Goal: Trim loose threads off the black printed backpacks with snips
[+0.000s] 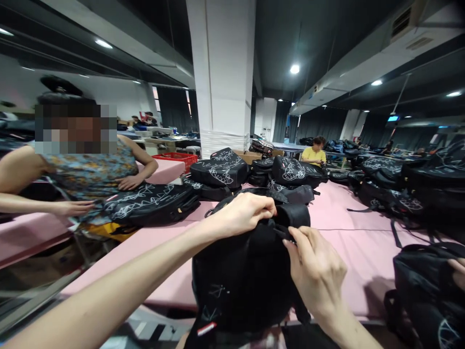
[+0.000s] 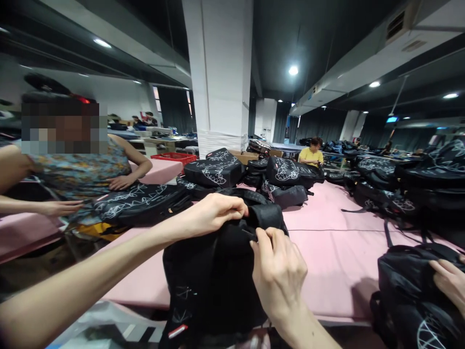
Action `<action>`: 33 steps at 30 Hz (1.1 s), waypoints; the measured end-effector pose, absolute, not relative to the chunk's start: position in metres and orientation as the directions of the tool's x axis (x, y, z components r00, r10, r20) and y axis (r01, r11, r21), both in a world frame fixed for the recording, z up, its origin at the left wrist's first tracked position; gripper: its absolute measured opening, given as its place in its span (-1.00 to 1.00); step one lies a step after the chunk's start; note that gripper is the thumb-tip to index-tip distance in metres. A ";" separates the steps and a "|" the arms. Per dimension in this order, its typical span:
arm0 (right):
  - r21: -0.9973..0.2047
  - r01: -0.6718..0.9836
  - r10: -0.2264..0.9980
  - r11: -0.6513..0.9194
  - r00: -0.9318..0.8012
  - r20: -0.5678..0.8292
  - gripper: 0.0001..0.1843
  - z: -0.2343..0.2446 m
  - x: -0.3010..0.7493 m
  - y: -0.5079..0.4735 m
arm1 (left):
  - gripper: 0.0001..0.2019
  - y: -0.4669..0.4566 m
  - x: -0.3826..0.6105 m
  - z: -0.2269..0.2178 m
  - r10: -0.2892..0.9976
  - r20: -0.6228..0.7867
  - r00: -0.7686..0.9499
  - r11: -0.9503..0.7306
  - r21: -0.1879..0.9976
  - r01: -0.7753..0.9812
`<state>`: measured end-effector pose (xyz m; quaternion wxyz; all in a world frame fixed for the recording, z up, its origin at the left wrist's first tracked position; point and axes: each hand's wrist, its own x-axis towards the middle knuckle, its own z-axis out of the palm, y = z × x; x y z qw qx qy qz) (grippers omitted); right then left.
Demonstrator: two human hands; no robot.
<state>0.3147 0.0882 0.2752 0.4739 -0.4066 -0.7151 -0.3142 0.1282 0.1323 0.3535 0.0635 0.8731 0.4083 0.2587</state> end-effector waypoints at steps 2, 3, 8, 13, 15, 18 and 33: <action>0.077 0.930 0.281 0.359 -0.187 0.941 -0.84 0.277 0.312 0.095 | -0.85 0.133 0.129 0.353 0.751 0.400 0.526 -0.656 0.353 0.668; 0.085 0.944 0.277 0.320 -0.179 0.944 -0.84 0.277 0.312 0.097 | -0.85 0.134 0.129 0.353 0.752 0.399 0.525 -0.656 0.365 0.661; 0.111 0.951 0.282 0.287 -0.194 0.940 -0.85 0.280 0.307 0.101 | -0.84 0.131 0.131 0.354 0.778 0.391 0.491 -0.625 0.407 0.666; 0.113 0.938 0.324 0.328 -0.224 0.919 -0.83 0.282 0.305 0.101 | -0.83 0.128 0.132 0.354 0.786 0.394 0.476 -0.616 0.444 0.650; 0.108 0.925 0.323 0.364 -0.234 0.917 -0.82 0.283 0.308 0.100 | -0.82 0.128 0.132 0.355 0.794 0.382 0.472 -0.606 0.443 0.661; 0.099 0.917 0.328 0.387 -0.238 0.914 -0.81 0.284 0.310 0.099 | -0.82 0.128 0.131 0.355 0.796 0.381 0.470 -0.603 0.441 0.664; 0.074 0.908 0.395 0.412 -0.251 0.884 -0.83 0.291 0.310 0.099 | -0.83 0.118 0.133 0.356 0.789 0.369 0.491 -0.611 0.390 0.689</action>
